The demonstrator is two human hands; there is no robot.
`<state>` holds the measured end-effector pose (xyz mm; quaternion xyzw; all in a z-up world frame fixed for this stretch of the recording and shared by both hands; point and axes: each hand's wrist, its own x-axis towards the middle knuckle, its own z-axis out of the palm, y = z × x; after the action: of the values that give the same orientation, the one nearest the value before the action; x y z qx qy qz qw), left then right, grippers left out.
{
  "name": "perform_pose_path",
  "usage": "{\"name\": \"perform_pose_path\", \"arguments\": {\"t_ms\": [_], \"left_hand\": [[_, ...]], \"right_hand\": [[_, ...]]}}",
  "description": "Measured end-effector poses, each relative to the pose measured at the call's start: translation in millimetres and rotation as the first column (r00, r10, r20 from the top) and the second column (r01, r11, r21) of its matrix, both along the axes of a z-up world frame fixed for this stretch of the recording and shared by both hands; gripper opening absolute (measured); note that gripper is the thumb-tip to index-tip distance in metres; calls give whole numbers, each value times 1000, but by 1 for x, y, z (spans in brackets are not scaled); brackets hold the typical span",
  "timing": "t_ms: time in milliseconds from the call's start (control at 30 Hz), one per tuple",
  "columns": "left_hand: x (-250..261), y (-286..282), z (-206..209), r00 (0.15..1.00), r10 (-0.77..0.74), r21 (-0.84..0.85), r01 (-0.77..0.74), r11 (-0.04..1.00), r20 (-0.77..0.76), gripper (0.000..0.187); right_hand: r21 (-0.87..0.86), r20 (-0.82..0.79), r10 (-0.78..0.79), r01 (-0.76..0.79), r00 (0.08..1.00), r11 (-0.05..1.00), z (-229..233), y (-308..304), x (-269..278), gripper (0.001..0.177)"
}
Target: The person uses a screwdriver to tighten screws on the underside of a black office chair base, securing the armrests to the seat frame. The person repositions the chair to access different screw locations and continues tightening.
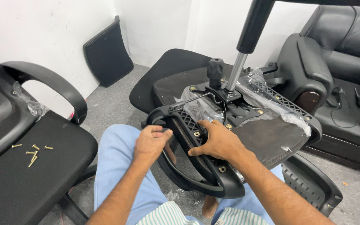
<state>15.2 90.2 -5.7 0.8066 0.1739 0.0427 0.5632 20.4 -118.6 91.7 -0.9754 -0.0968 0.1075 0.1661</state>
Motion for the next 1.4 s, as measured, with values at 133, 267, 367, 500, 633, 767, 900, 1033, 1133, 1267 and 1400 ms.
{"name": "perform_pose_path", "arguments": {"t_ms": [133, 267, 367, 500, 633, 767, 900, 1033, 1133, 1267, 1400], "left_hand": [[9, -29, -20, 957, -204, -428, 100, 898, -205, 76], [34, -30, -24, 912, -302, -665, 45, 745, -277, 85], [54, -27, -22, 908, -311, -761, -14, 649, -282, 84], [74, -31, -25, 909, -347, -837, -4, 548, -232, 75], [72, -41, -29, 917, -366, -908, 8, 420, -161, 61], [72, -49, -18, 896, -379, -906, -53, 421, -229, 69], [70, -55, -2, 893, -332, -863, -111, 493, -304, 79], [61, -59, 2, 920, -187, -808, -191, 557, -345, 74], [57, -65, -2, 955, -74, -855, -221, 470, -288, 66], [53, -72, -9, 965, 39, -859, -250, 446, -261, 58], [44, -83, -13, 960, 71, -848, -272, 455, -271, 59]], "right_hand": [[7, 42, 19, -19, 999, 1000, -3, -2, -2, 106], [21, 59, 26, -27, 998, 999, -2, -6, -1, 105], [28, 48, 21, -23, 999, 999, -2, -5, -2, 105], [35, 60, 7, -9, 998, 999, -2, -6, -4, 100], [45, 56, 32, -34, 998, 998, 6, -3, -8, 104], [-43, 69, 44, -41, 997, 998, 12, 2, -16, 113], [-244, 107, 112, -83, 988, 966, 6, 13, -28, 124], [-267, 168, 121, -74, 978, 961, -2, 20, -32, 113], [-220, 197, 147, -102, 969, 970, -4, 14, -34, 112], [-154, 252, 199, -164, 947, 974, -2, 2, -41, 105], [-133, 215, 185, -159, 959, 978, 1, -7, -52, 101]]}}
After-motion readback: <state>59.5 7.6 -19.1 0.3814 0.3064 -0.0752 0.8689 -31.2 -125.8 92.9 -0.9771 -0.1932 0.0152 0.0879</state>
